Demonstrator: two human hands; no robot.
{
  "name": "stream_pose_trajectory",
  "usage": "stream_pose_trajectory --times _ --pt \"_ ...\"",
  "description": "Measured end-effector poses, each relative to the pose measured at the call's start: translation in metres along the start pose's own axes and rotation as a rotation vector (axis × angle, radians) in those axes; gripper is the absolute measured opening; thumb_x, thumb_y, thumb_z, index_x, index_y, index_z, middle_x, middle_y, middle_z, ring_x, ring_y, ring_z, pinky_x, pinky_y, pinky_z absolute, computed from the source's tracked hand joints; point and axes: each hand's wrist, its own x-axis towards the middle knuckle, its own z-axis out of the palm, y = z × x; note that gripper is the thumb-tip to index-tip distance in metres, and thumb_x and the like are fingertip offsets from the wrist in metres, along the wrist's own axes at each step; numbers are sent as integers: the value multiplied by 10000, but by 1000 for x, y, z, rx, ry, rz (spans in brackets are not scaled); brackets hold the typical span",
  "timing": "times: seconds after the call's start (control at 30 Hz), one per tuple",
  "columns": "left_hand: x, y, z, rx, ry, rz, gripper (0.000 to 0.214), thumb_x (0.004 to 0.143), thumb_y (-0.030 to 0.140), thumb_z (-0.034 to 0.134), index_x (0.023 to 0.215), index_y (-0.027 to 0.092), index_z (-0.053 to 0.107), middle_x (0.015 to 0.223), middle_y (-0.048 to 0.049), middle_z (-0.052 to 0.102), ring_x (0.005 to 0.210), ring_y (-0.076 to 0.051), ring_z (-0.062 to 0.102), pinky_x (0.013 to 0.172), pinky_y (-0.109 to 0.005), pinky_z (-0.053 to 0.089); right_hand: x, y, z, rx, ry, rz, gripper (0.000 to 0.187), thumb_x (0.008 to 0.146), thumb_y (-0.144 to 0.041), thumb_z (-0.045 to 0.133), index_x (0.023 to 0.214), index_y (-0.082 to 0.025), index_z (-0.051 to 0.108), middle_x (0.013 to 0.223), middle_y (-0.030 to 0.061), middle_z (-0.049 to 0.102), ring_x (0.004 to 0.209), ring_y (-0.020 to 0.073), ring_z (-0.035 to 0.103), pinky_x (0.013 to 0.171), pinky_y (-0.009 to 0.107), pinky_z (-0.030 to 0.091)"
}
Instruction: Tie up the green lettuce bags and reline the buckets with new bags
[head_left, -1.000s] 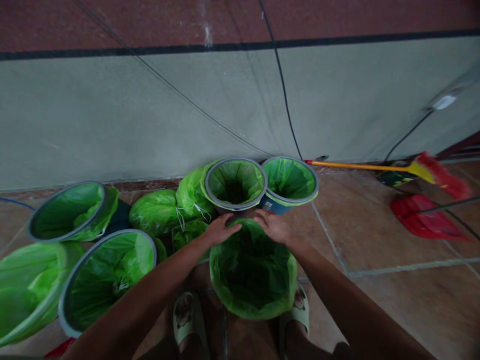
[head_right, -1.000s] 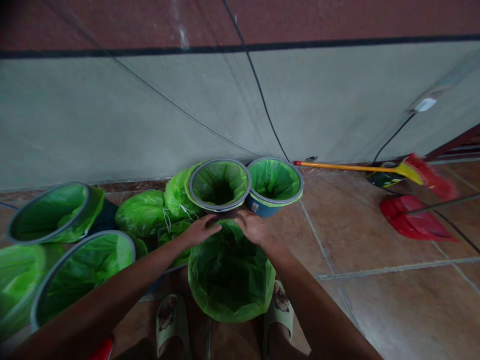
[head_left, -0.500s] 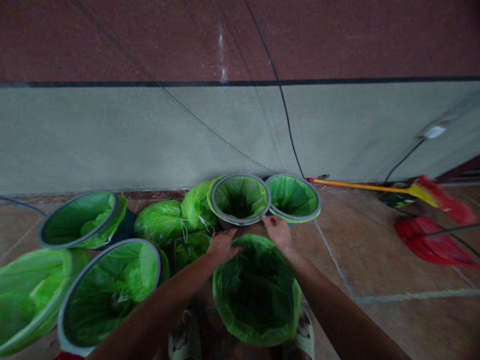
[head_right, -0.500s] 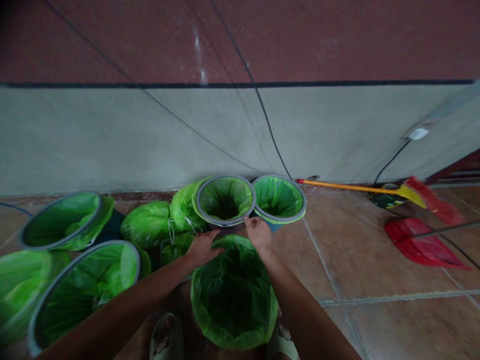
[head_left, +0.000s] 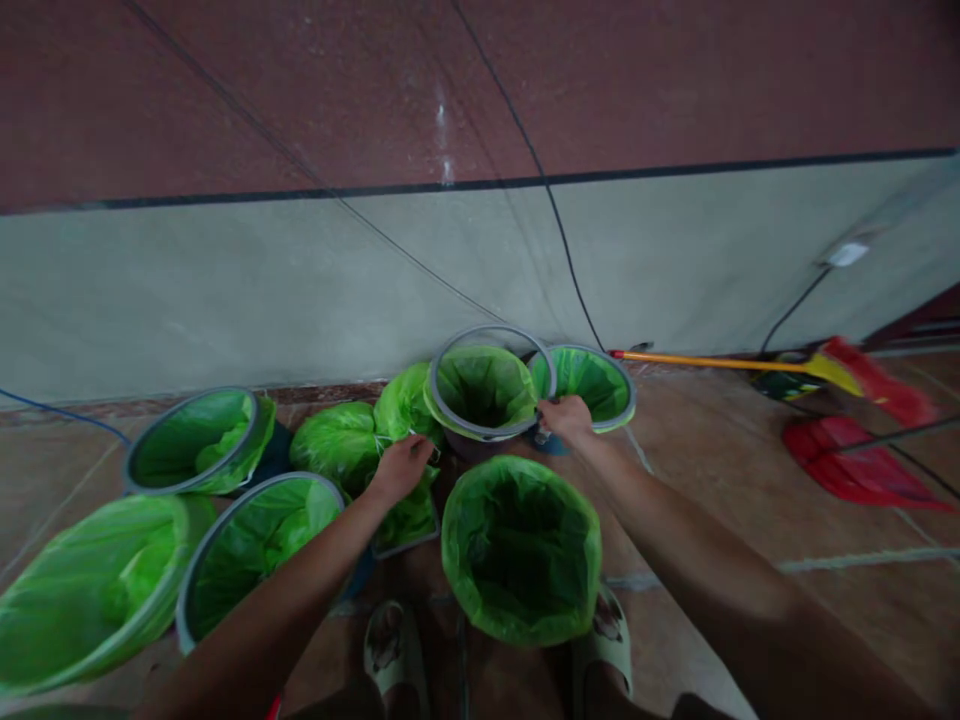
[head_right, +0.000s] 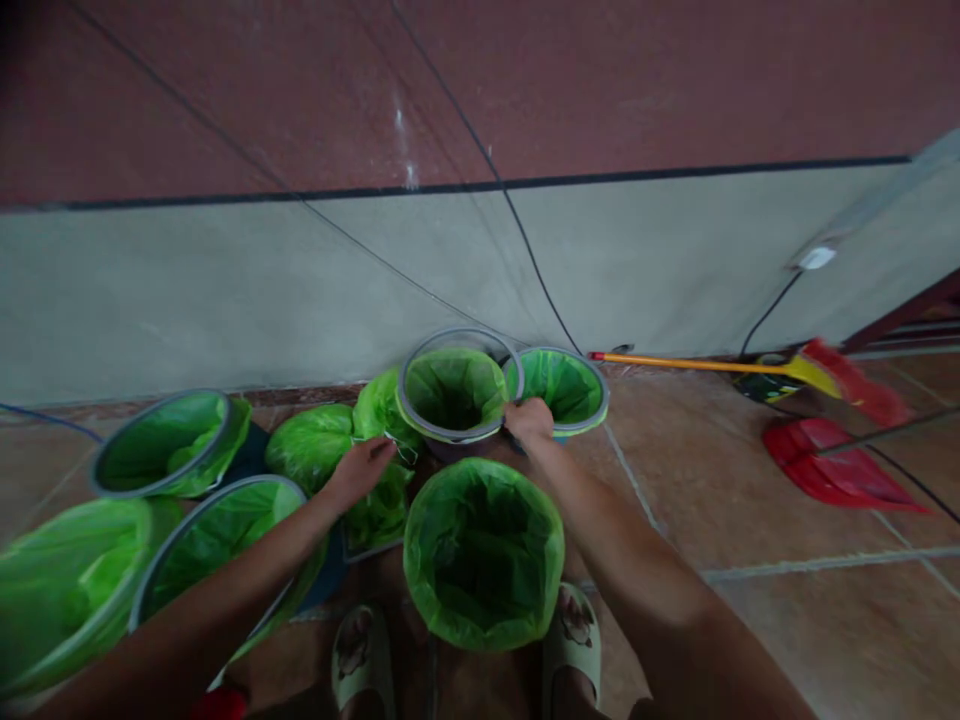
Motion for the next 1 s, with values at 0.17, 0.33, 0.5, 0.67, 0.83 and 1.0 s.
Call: stream_pose_trajectory --times 0.17,0.33,0.5,0.67,0.83,1.0 --pt "-30 28 -17 -508 -100 -143 606 902 609 315 1190 147 581 1174 -121 673 947 -211 676 747 -312 534 -58 68 -41 75 -157 -130 282 829 -341 517 679 -155 666 596 37 658 526 122 575 491 205 384" --pt "-72 55 3 -656 -420 -192 615 860 677 378 1153 186 604 1038 -95 713 813 -179 686 689 -300 540 -114 146 -42 63 -311 -120 237 830 -253 515 631 -158 600 541 -1 605 493 102 546 480 189 375" --pt "-83 50 29 -704 -434 -341 482 885 577 397 1076 183 601 880 -63 722 714 -162 674 628 -280 529 -123 168 -18 38 -353 -45 249 846 -233 520 621 -148 585 550 10 619 497 98 552 486 188 370" --pt "-80 40 37 -703 -413 -413 452 871 554 419 1046 175 592 821 -54 715 656 -154 656 625 -287 527 -121 166 -3 -98 -350 -53 301 856 -300 544 616 -138 628 587 36 639 553 107 560 509 195 357" --pt "-82 33 38 -582 -401 -352 472 739 592 595 933 162 602 733 -35 683 625 -152 634 563 -257 489 -129 164 1 -176 -329 -60 254 833 -295 551 672 -135 664 641 44 656 615 124 592 510 193 336" --pt "-81 18 36 -456 -366 -312 383 707 537 645 772 161 612 595 18 594 552 -126 579 530 -239 478 -135 154 7 -274 -323 -103 232 823 -280 535 752 -130 696 752 89 697 704 162 639 553 211 369"
